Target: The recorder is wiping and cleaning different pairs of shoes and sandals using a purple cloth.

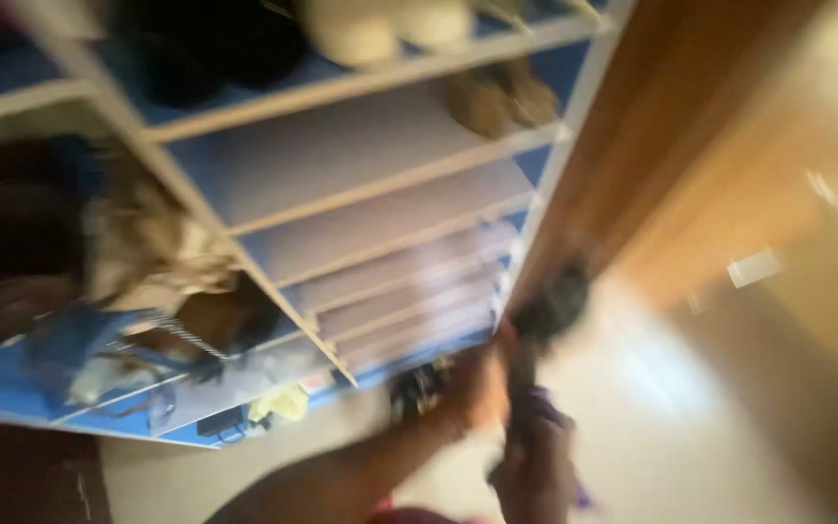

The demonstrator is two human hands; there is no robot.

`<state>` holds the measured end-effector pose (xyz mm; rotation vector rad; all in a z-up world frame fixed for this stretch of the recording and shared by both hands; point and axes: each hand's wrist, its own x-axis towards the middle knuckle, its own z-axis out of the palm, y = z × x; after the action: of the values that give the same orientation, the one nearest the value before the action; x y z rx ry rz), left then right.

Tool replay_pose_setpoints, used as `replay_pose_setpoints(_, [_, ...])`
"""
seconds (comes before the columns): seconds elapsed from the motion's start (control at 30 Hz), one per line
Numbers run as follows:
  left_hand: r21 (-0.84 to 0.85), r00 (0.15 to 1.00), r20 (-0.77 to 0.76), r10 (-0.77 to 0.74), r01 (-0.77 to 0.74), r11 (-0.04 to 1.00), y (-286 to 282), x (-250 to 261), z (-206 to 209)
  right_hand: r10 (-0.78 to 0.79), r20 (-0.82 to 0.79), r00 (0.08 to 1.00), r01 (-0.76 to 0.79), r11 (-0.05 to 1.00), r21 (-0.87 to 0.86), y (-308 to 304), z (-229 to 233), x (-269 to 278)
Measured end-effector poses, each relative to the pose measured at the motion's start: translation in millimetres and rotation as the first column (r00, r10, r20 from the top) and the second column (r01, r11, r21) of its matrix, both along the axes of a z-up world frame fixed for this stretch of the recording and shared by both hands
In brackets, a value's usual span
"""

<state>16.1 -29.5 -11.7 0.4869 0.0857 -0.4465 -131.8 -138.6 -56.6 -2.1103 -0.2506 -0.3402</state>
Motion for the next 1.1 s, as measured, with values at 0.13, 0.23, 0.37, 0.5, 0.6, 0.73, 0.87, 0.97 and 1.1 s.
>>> replay_pose_setpoints(0.13, [-0.019, 0.999, -0.029, -0.038, 0.037, 0.999, 22.3, 58.4, 42.1, -0.176, -0.255, 0.951, 0.178, 0.984, -0.015, -30.6, -14.7, 39.6])
replay_pose_setpoints(0.23, [0.001, 1.0, 0.004, 0.006, -0.006, 1.0, 36.9, 68.7, 36.7, -0.071, -0.451, 0.889, 0.298, 0.84, 0.454, -58.4, 29.4, 37.8])
replay_pose_setpoints(0.37, [0.005, 0.996, 0.05, 0.076, -0.077, 0.997, 35.9, 75.4, 31.3, 0.193, -0.389, 0.901, 0.349, 0.209, 0.913, -86.8, 70.6, 61.4])
replay_pose_setpoints(0.5, [0.036, 0.997, -0.062, 0.052, -0.05, 0.998, 24.6, 55.9, 27.7, 0.049, -0.465, 0.884, 0.329, 0.641, 0.693, -75.0, 78.5, 45.8])
replay_pose_setpoints(0.6, [0.127, 0.996, -0.029, 0.087, -0.082, 0.988, 20.1, 52.9, 33.4, -0.055, -0.214, 0.975, 0.147, 0.884, 0.443, -67.5, 58.2, 48.5])
replay_pose_setpoints(0.73, [0.155, 0.996, 0.043, 0.074, -0.08, 0.985, 5.8, 44.4, 4.2, -0.031, -0.406, 0.913, 0.398, 0.284, 0.872, -62.0, 28.1, 52.2])
replay_pose_setpoints(0.87, [0.123, 0.997, -0.02, 0.079, -0.076, 0.989, -19.2, 31.5, -19.3, -0.155, -0.51, 0.846, 0.382, 0.844, 0.376, -25.4, 79.9, 68.5])
replay_pose_setpoints(0.97, [0.299, 0.985, 0.021, 0.173, -0.171, 0.939, -35.4, 22.8, -29.1, -0.149, -0.396, 0.906, 0.282, 0.91, 0.303, -23.1, 18.7, 64.4])
replay_pose_setpoints(1.1, [0.314, 0.958, 0.208, 0.199, -0.258, 0.914, -36.4, 7.5, -20.3, 0.025, -0.383, 0.924, 0.29, 0.606, 0.74, -19.4, 25.6, 70.5])
